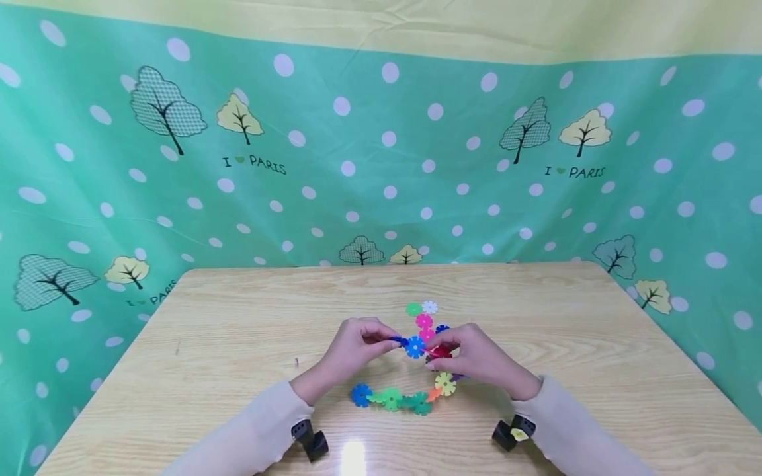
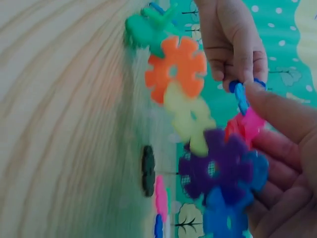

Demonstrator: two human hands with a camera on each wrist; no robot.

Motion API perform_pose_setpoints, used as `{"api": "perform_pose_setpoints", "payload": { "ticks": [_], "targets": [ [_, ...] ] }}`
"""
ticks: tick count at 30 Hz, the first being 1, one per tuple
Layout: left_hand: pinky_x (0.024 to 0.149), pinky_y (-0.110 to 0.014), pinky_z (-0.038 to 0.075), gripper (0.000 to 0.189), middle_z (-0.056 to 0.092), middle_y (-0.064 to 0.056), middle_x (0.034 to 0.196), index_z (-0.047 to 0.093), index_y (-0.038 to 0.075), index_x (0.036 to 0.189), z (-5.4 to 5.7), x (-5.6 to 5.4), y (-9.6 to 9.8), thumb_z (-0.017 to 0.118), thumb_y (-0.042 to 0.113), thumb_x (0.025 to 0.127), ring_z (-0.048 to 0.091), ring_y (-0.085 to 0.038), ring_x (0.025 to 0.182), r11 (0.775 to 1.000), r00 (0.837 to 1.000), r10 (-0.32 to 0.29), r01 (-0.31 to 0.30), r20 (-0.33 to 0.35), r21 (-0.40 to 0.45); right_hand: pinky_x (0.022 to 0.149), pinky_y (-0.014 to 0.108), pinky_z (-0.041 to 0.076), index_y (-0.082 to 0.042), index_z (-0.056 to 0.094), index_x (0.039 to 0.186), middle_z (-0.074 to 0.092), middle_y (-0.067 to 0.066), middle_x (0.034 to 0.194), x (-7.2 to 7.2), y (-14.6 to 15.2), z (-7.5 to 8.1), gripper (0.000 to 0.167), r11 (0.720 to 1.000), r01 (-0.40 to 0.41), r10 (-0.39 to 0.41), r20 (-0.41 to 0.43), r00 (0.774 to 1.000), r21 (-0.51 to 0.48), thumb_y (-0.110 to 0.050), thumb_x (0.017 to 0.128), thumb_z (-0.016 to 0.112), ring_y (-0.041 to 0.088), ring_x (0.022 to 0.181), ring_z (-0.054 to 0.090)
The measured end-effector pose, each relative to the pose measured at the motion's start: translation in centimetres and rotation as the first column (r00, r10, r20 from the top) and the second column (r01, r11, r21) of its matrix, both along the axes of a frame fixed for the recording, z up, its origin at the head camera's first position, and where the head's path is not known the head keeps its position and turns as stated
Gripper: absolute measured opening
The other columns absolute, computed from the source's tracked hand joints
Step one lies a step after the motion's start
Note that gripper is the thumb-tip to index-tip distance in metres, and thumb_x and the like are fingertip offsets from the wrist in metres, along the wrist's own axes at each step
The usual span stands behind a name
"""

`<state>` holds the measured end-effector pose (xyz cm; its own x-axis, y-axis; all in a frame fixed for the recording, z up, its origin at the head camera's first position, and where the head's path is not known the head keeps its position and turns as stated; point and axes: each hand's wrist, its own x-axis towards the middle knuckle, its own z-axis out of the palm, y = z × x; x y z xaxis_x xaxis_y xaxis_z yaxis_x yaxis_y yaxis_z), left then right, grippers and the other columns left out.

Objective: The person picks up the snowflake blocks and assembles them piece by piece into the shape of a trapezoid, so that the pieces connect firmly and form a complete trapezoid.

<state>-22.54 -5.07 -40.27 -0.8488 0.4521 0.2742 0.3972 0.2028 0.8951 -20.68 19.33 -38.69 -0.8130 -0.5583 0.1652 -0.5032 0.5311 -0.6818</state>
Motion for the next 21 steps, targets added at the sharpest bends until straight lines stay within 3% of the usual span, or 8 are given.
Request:
{"api": "perform_pose_setpoints", "payload": {
  "ticks": [8, 16, 21],
  "targets": [
    [0.062, -0.024, 0.055, 0.008, 0.069, -0.007, 0.084, 0.074, 0.005, 0.090, -0.2, 0.1, 0.2, 0.071, 0.006, 0.083, 0.062, -0.008, 0.070, 1.000, 1.000, -0.018, 0.018, -0.011, 0.023, 0.057, 0.020, 0.052, -0.003, 0.067, 0.109, 0.070, 0.004, 0.090, 0.6, -1.0, -0.1, 0.035, 0.997, 0.077, -0.076, -0.057, 0.995, 0.005, -0.015, 0.078, 0.078, 0.002, 0.066, 0.057],
    [0.063, -0.024, 0.055, 0.009, 0.069, -0.005, 0.083, 0.075, 0.005, 0.091, -0.3, 0.2, 0.4, 0.072, 0.010, 0.083, 0.062, -0.008, 0.071, 0.999, 0.999, -0.020, 0.021, -0.035, 0.024, 0.056, 0.017, 0.048, -0.004, 0.069, 0.106, 0.070, 0.000, 0.086, 1.1, -1.7, 0.0, 0.033, 0.991, 0.119, -0.106, -0.176, 0.979, 0.069, -0.014, 0.076, 0.079, 0.002, 0.068, 0.057],
    [0.062, -0.023, 0.054, 0.009, 0.070, -0.004, 0.083, 0.075, 0.006, 0.091, -0.3, 0.3, 0.4, 0.072, 0.011, 0.083, 0.062, -0.008, 0.070, 1.000, 0.999, -0.017, 0.017, -0.031, 0.009, 0.052, 0.016, 0.045, -0.004, 0.070, 0.106, 0.068, -0.003, 0.079, 1.1, -1.6, -0.3, 0.033, 0.993, 0.109, -0.096, -0.211, 0.973, 0.051, -0.016, 0.076, 0.078, -0.001, 0.060, 0.048]
  ]
}}
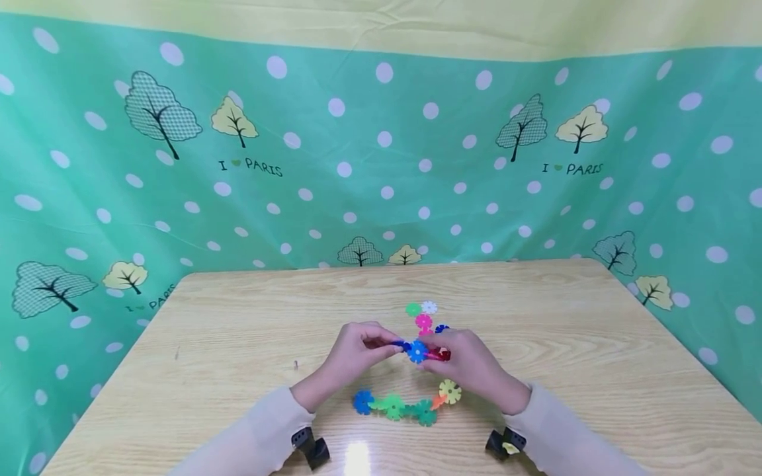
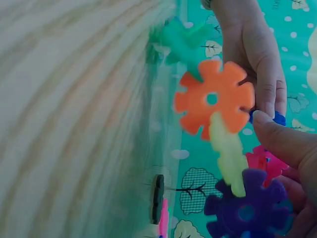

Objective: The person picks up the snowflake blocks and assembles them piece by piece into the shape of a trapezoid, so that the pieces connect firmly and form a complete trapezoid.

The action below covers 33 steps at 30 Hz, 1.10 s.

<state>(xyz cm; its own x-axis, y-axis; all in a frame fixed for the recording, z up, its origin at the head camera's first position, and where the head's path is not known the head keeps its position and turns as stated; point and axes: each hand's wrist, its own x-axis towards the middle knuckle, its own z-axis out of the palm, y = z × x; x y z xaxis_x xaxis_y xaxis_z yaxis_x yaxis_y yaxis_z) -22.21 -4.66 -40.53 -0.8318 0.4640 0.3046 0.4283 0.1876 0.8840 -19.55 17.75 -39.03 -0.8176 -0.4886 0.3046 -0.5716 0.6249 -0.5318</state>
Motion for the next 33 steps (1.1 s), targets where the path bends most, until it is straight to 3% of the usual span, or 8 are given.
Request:
{"api": "perform_pose_setpoints", "payload": {
  "ticks": [6, 13, 21, 33],
  "targets": [
    [0.060, -0.021, 0.053, 0.009, 0.071, -0.007, 0.083, 0.075, 0.006, 0.090, 0.0, 0.0, 0.1, 0.073, 0.009, 0.082, 0.062, -0.007, 0.068, 1.000, 0.999, 0.006, -0.005, 0.031, -0.011, 0.045, 0.017, 0.042, 0.002, 0.067, 0.113, 0.069, 0.000, 0.076, -0.3, 0.5, -0.3, 0.039, 0.994, -0.040, 0.046, 0.050, 0.998, -0.105, -0.012, 0.078, 0.076, -0.002, 0.051, 0.043],
    [0.059, -0.020, 0.052, 0.012, 0.071, -0.011, 0.083, 0.074, 0.002, 0.091, 0.1, 0.1, 0.2, 0.073, 0.009, 0.082, 0.062, -0.008, 0.068, 1.000, 0.999, -0.008, 0.008, 0.042, 0.001, 0.055, 0.020, 0.053, 0.002, 0.065, 0.115, 0.071, 0.012, 0.097, -0.5, 0.9, -0.5, 0.040, 0.975, -0.061, 0.093, 0.145, 0.985, -0.213, -0.015, 0.080, 0.074, 0.011, 0.061, 0.064],
    [0.061, -0.020, 0.052, 0.011, 0.072, -0.008, 0.085, 0.075, 0.004, 0.092, 0.0, 0.2, 0.3, 0.072, 0.010, 0.083, 0.063, -0.010, 0.070, 0.999, 0.994, -0.045, 0.044, 0.096, 0.004, 0.051, 0.018, 0.045, -0.003, 0.069, 0.110, 0.072, 0.003, 0.093, -0.6, 1.2, -0.2, 0.035, 0.982, -0.042, 0.083, 0.222, 0.972, -0.184, -0.017, 0.079, 0.076, 0.006, 0.063, 0.050],
    [0.060, -0.016, 0.049, 0.008, 0.071, -0.011, 0.083, 0.073, 0.000, 0.089, 0.3, 0.5, 0.5, 0.070, 0.003, 0.082, 0.062, -0.008, 0.068, 0.999, 0.989, -0.051, 0.052, 0.137, 0.000, 0.060, 0.021, 0.053, 0.001, 0.069, 0.108, 0.071, 0.012, 0.102, -0.6, 1.3, -0.1, 0.034, 0.979, -0.106, 0.146, 0.232, 0.962, -0.175, -0.018, 0.081, 0.073, 0.004, 0.073, 0.060]
  ]
}}
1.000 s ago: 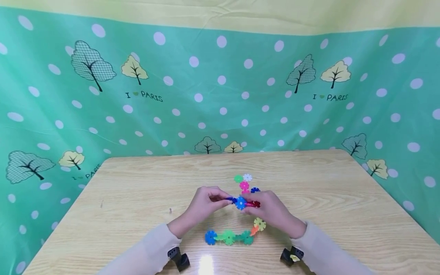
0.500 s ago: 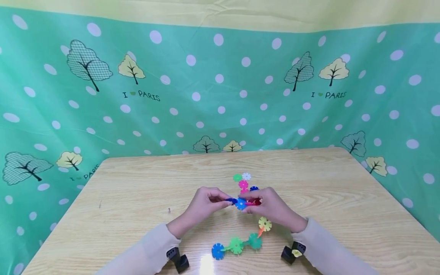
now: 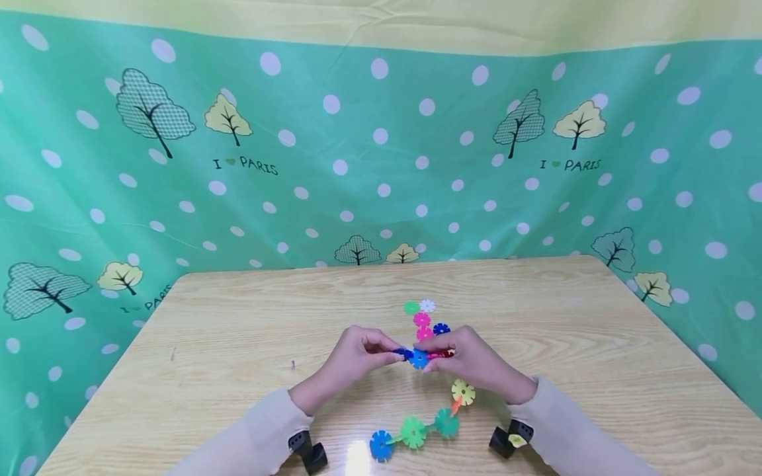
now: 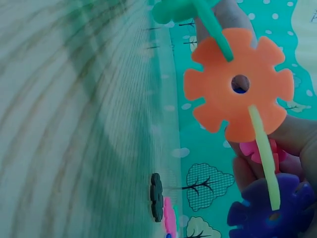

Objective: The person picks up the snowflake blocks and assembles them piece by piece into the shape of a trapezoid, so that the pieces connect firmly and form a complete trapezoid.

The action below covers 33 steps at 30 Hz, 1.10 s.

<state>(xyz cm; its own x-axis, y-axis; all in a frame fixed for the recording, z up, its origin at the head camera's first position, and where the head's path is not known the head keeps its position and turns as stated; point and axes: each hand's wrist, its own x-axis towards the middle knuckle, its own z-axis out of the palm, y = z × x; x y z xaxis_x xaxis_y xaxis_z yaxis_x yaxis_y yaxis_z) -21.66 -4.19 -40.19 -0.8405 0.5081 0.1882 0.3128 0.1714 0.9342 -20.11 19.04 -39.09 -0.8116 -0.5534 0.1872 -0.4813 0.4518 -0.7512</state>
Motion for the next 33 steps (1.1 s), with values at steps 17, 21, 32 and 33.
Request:
{"api": "perform_pose_setpoints", "payload": {
  "ticks": [17, 21, 32, 33],
  "targets": [
    [0.061, -0.017, 0.051, 0.009, 0.071, -0.014, 0.083, 0.073, -0.003, 0.090, 1.6, 1.2, 0.4, 0.069, -0.001, 0.082, 0.064, -0.017, 0.070, 1.000, 1.000, 0.018, -0.018, 0.005, -0.014, 0.063, 0.021, 0.054, 0.000, 0.070, 0.106, 0.072, 0.006, 0.092, 0.1, -0.1, 0.1, 0.031, 1.000, 0.007, -0.007, 0.018, 1.000, 0.012, -0.015, 0.079, 0.075, 0.005, 0.074, 0.062],
    [0.065, -0.020, 0.054, 0.010, 0.072, -0.012, 0.087, 0.073, 0.000, 0.092, 0.1, 0.3, 0.3, 0.070, 0.003, 0.083, 0.067, -0.021, 0.076, 1.000, 0.999, 0.012, -0.012, 0.037, -0.003, 0.066, 0.021, 0.054, -0.005, 0.068, 0.106, 0.068, 0.000, 0.087, -0.1, -0.1, 0.3, 0.031, 0.999, 0.012, -0.014, 0.077, 0.997, 0.034, -0.019, 0.079, 0.076, 0.007, 0.075, 0.062],
    [0.068, -0.023, 0.055, 0.010, 0.072, -0.008, 0.089, 0.073, 0.004, 0.093, -0.8, -0.4, -0.1, 0.070, 0.006, 0.084, 0.067, -0.012, 0.077, 1.000, 1.000, -0.005, 0.005, 0.019, 0.001, 0.061, 0.024, 0.053, -0.011, 0.067, 0.105, 0.066, -0.002, 0.092, -0.1, -0.5, -0.7, 0.027, 1.000, 0.023, -0.023, 0.117, 0.993, 0.007, -0.026, 0.084, 0.072, 0.010, 0.074, 0.060],
    [0.068, -0.023, 0.055, 0.010, 0.072, -0.009, 0.088, 0.073, 0.003, 0.093, -0.8, -0.4, -0.1, 0.070, 0.006, 0.083, 0.066, -0.012, 0.076, 1.000, 1.000, -0.006, 0.006, 0.018, 0.005, 0.060, 0.024, 0.052, -0.011, 0.068, 0.105, 0.066, -0.003, 0.090, 0.0, -0.6, -0.8, 0.026, 1.000, 0.023, -0.024, 0.107, 0.994, 0.005, -0.027, 0.085, 0.071, 0.009, 0.073, 0.059]
  ]
}}
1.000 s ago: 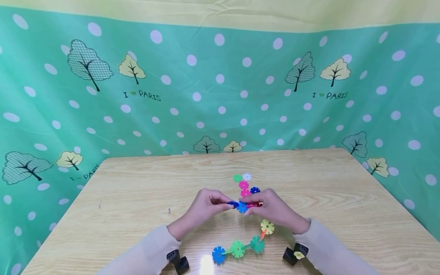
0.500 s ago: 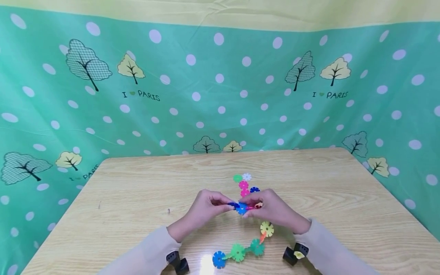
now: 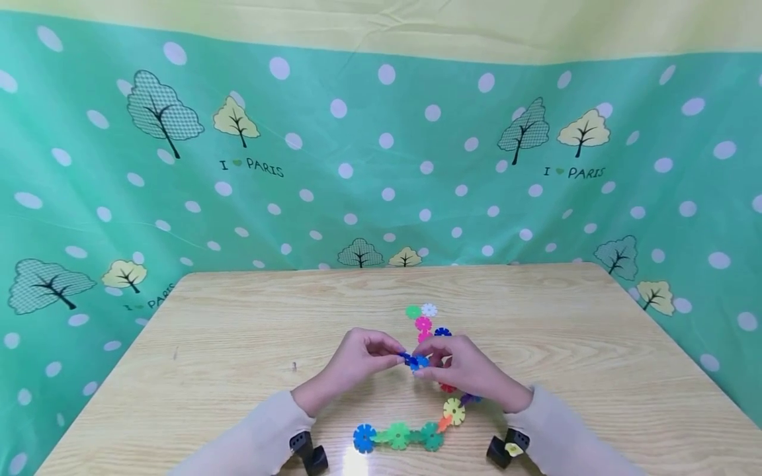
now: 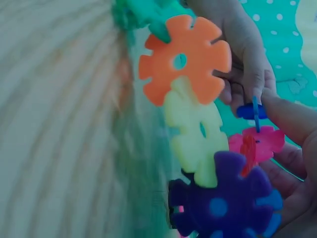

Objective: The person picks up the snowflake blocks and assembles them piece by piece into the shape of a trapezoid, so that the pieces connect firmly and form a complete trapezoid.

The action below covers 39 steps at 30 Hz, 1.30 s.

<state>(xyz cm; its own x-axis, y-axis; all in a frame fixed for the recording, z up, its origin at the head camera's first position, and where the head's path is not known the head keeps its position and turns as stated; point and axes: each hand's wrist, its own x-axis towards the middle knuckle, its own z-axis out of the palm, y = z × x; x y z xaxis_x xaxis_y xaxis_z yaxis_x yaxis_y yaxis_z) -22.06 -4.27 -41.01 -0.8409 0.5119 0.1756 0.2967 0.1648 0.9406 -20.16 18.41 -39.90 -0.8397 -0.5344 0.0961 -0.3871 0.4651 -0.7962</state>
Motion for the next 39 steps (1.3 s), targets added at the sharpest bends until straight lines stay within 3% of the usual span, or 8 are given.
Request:
{"api": "perform_pose_setpoints", "payload": {
  "ticks": [6, 10, 17, 24, 33, 39],
  "targets": [
    [0.069, -0.024, 0.055, 0.016, 0.071, -0.009, 0.089, 0.071, -0.001, 0.095, 0.1, -0.1, -0.2, 0.071, 0.009, 0.083, 0.066, -0.012, 0.076, 1.000, 1.000, -0.007, 0.008, 0.012, -0.009, 0.057, 0.023, 0.049, -0.012, 0.068, 0.095, 0.064, -0.005, 0.080, 0.0, -0.1, -0.3, 0.016, 1.000, -0.005, 0.004, -0.032, 0.999, -0.024, -0.026, 0.087, 0.069, 0.007, 0.069, 0.055],
    [0.071, -0.024, 0.055, 0.019, 0.071, -0.007, 0.091, 0.071, 0.000, 0.097, 0.2, -1.0, -0.4, 0.071, 0.014, 0.084, 0.066, -0.012, 0.079, 0.999, 1.000, 0.024, -0.024, -0.001, -0.028, 0.056, 0.023, 0.048, -0.011, 0.068, 0.093, 0.064, -0.005, 0.078, 0.0, 0.1, -0.5, 0.012, 0.999, -0.005, 0.004, -0.027, 1.000, -0.032, -0.023, 0.088, 0.068, 0.007, 0.068, 0.055],
    [0.077, -0.025, 0.054, 0.025, 0.071, -0.006, 0.095, 0.069, 0.000, 0.102, 0.3, -4.1, 0.3, 0.071, 0.016, 0.084, 0.066, -0.013, 0.084, 0.998, 0.998, 0.061, -0.060, 0.021, -0.025, 0.060, 0.023, 0.049, -0.013, 0.069, 0.095, 0.065, -0.005, 0.085, 0.0, 0.3, -0.6, 0.013, 1.000, 0.008, -0.009, -0.033, 0.999, -0.012, -0.024, 0.087, 0.068, 0.007, 0.072, 0.054],
    [0.079, -0.026, 0.053, 0.026, 0.068, -0.012, 0.105, 0.067, 0.003, 0.109, 0.3, -6.8, 3.0, 0.069, 0.009, 0.084, 0.063, -0.015, 0.091, 0.993, 0.998, 0.011, -0.004, 0.058, -0.118, 0.061, 0.024, 0.050, -0.015, 0.071, 0.095, 0.065, -0.005, 0.085, 0.1, 0.8, -0.4, 0.012, 1.000, 0.027, -0.027, -0.025, 0.999, -0.008, -0.024, 0.087, 0.068, 0.008, 0.073, 0.055],
    [0.088, -0.027, 0.050, 0.029, 0.068, -0.006, 0.107, 0.067, 0.009, 0.110, -1.4, -10.6, 4.1, 0.071, 0.006, 0.082, 0.063, -0.014, 0.096, 0.987, 0.999, 0.003, 0.006, 0.051, -0.161, 0.061, 0.024, 0.050, -0.014, 0.072, 0.094, 0.065, -0.006, 0.080, -0.1, 1.0, -0.5, 0.012, 1.000, 0.010, -0.010, -0.018, 1.000, -0.006, -0.024, 0.087, 0.069, 0.007, 0.070, 0.054],
    [0.092, -0.029, 0.048, 0.034, 0.067, -0.007, 0.111, 0.065, 0.008, 0.113, -1.7, -12.1, 3.9, 0.070, 0.001, 0.080, 0.062, -0.017, 0.101, 0.978, 0.998, -0.009, 0.024, 0.070, -0.206, 0.062, 0.024, 0.050, -0.014, 0.073, 0.094, 0.069, -0.005, 0.085, -0.3, 0.8, -0.3, 0.013, 1.000, -0.011, 0.011, -0.023, 1.000, -0.016, -0.023, 0.086, 0.069, 0.007, 0.070, 0.055]
  ]
}}
